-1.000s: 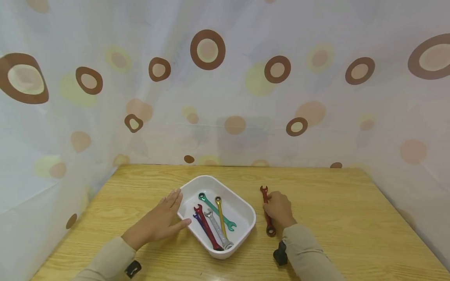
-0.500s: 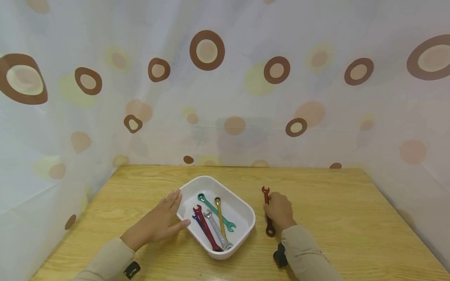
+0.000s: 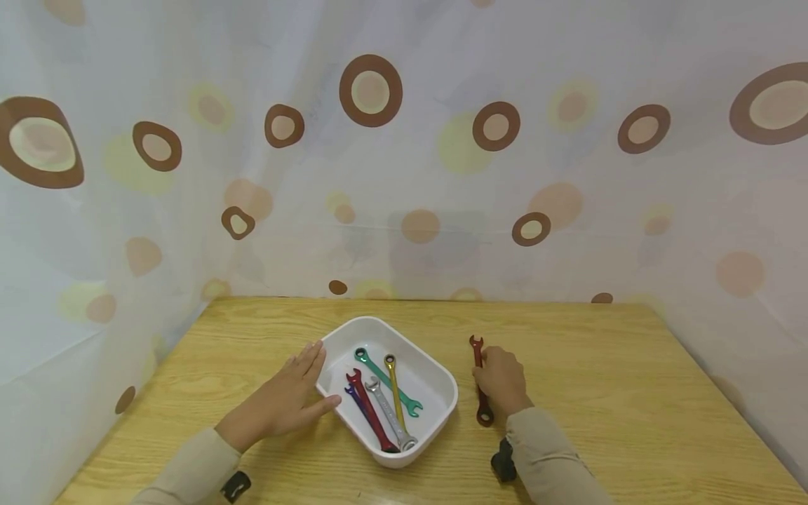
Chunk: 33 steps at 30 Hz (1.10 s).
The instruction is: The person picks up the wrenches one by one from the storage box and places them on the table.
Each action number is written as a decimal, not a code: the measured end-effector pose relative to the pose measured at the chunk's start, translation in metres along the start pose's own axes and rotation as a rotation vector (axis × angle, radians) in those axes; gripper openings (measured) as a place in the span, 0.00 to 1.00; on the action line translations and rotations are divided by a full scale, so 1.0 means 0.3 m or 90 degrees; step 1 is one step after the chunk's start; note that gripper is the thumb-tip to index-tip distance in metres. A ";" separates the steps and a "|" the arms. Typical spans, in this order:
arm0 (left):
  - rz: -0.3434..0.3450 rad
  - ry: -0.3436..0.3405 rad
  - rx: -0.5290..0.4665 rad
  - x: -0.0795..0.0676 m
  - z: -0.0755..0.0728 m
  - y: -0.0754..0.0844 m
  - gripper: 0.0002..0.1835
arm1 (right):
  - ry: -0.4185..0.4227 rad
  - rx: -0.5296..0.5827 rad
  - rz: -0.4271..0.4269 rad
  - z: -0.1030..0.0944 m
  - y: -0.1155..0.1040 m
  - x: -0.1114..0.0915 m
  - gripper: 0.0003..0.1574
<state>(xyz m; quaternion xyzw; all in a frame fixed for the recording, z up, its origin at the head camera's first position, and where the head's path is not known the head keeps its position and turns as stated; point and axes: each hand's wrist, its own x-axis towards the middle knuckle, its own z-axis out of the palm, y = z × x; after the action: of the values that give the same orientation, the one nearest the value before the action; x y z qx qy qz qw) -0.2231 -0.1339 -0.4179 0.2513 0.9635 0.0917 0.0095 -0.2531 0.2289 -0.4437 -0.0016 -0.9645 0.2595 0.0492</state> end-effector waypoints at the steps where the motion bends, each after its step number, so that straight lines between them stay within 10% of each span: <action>1: 0.001 0.001 0.000 0.000 0.001 0.000 0.53 | 0.000 0.001 0.001 0.001 0.001 0.000 0.22; 18: 0.004 0.002 -0.005 -0.004 0.000 0.001 0.52 | -0.017 0.078 -0.012 -0.053 -0.008 -0.021 0.28; 33: -0.006 -0.005 -0.008 -0.003 0.003 0.000 0.52 | 0.010 0.133 -0.136 -0.094 -0.293 -0.080 0.21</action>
<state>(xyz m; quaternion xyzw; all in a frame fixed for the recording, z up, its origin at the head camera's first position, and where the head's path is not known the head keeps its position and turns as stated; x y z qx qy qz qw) -0.2223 -0.1343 -0.4190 0.2470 0.9641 0.0967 0.0149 -0.2245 0.1662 -0.3776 0.1040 -0.9265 0.3518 0.0836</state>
